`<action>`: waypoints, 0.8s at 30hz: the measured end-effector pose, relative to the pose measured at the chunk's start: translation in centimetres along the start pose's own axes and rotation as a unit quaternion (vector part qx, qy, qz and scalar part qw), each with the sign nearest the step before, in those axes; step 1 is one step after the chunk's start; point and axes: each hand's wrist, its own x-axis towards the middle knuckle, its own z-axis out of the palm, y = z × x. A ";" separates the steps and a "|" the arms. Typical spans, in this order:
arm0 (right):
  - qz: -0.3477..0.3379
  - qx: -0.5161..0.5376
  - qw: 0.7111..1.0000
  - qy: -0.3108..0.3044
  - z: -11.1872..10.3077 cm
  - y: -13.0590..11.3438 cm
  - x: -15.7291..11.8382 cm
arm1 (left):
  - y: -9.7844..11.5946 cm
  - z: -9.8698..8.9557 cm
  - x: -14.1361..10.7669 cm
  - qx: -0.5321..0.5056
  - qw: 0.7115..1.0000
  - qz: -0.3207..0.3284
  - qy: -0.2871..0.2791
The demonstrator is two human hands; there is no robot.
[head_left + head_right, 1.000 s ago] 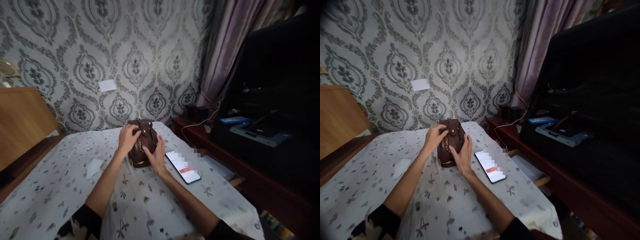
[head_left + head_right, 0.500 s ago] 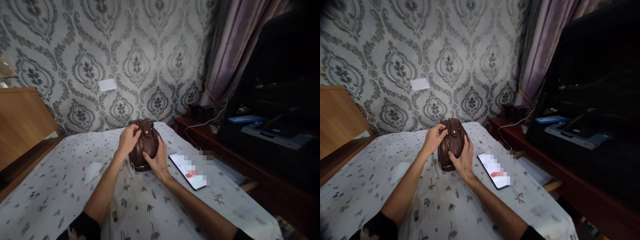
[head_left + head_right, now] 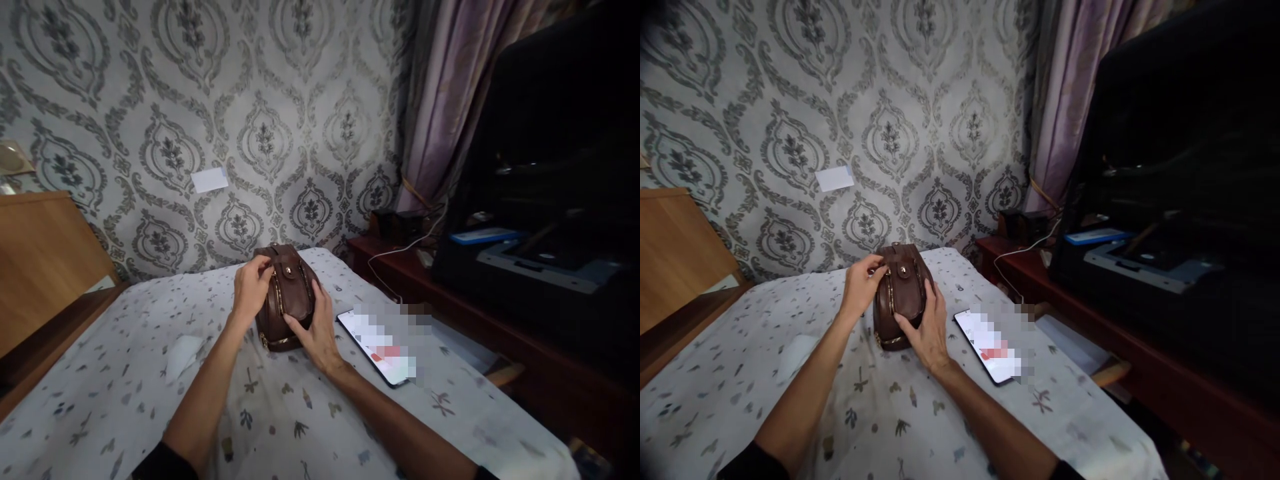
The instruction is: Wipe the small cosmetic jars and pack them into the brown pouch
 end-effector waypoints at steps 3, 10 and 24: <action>0.003 -0.006 1.000 0.004 0.1 0.0 0.0 | -0.1 -0.1 0.2 -0.042 0.999 -0.007 -0.013; -0.002 -0.009 1.000 0.009 0.1 0.0 0.0 | 0.7 -0.6 0.2 -0.073 0.997 -0.009 -0.019; 0.018 -0.002 1.000 0.000 0.1 0.0 0.0 | 1.2 -0.6 -0.2 -0.027 0.999 0.001 -0.018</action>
